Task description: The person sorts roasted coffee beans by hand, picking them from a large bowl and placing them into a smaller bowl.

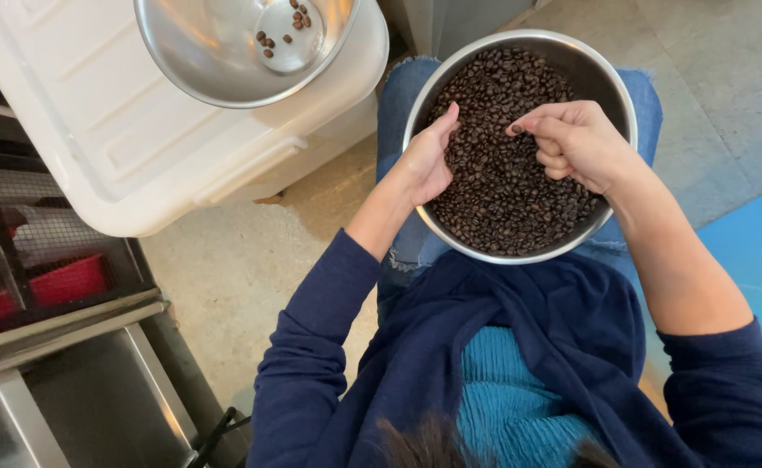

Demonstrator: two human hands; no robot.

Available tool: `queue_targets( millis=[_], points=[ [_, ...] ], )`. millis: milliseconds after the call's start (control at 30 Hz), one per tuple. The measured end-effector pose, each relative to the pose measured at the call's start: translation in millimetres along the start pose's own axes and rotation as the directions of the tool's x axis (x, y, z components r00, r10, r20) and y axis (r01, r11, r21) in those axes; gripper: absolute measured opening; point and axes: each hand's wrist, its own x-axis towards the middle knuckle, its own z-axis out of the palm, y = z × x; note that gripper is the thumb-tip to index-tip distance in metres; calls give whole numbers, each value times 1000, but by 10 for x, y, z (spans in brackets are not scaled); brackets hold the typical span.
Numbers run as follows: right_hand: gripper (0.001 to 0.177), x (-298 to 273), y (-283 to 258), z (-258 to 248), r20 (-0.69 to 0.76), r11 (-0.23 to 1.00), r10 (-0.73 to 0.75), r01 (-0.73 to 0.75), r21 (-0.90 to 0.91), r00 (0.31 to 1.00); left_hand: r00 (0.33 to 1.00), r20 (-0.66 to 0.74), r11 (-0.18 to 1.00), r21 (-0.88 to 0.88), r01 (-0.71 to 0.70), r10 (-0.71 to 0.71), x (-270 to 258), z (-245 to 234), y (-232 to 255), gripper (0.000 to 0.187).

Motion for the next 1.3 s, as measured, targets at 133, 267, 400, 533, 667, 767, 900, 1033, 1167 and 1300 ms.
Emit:
queue_targets(
  millis=[133,267,400,533,667,767,900,1033,1167,1300],
  points=[
    [10,5,48,-40,-25,1000,-18,18,19,1000,999,-24,995,-97,-38,36,314,-299,-216,75],
    [8,-49,7,-90,-43,996,-81,80,-25,996,1000,19,998,60,15,-17,-177,156,115,101],
    [9,-183,-132,-90,-95,908,-207,154,-391,974,1000,-4,999,-27,-17,17,161,-162,-112,87],
    [17,-264,-141,-157,-84,755,-308,190,-628,948,999,-29,994,-111,-23,20,337,-339,-239,68],
    [9,-331,-109,-191,-68,752,-322,211,-625,944,1000,-17,995,-97,-10,8,340,-335,-233,69],
    [8,-348,-57,-193,-70,757,-293,186,-627,954,1000,-22,997,-72,-13,12,337,-316,-225,73],
    [12,-293,60,-212,-46,775,-311,225,-591,949,999,2,998,-44,-37,37,236,-230,-203,70],
    [17,-247,96,-147,-17,724,-412,316,-613,911,997,48,998,20,-65,64,282,-294,-246,69],
    [19,-215,60,-25,7,694,-451,355,-626,893,996,55,996,44,-74,71,370,-400,-299,68],
    [20,-157,70,65,47,621,-492,388,-681,870,985,145,991,81,-109,96,499,-544,-368,61]
  ],
)
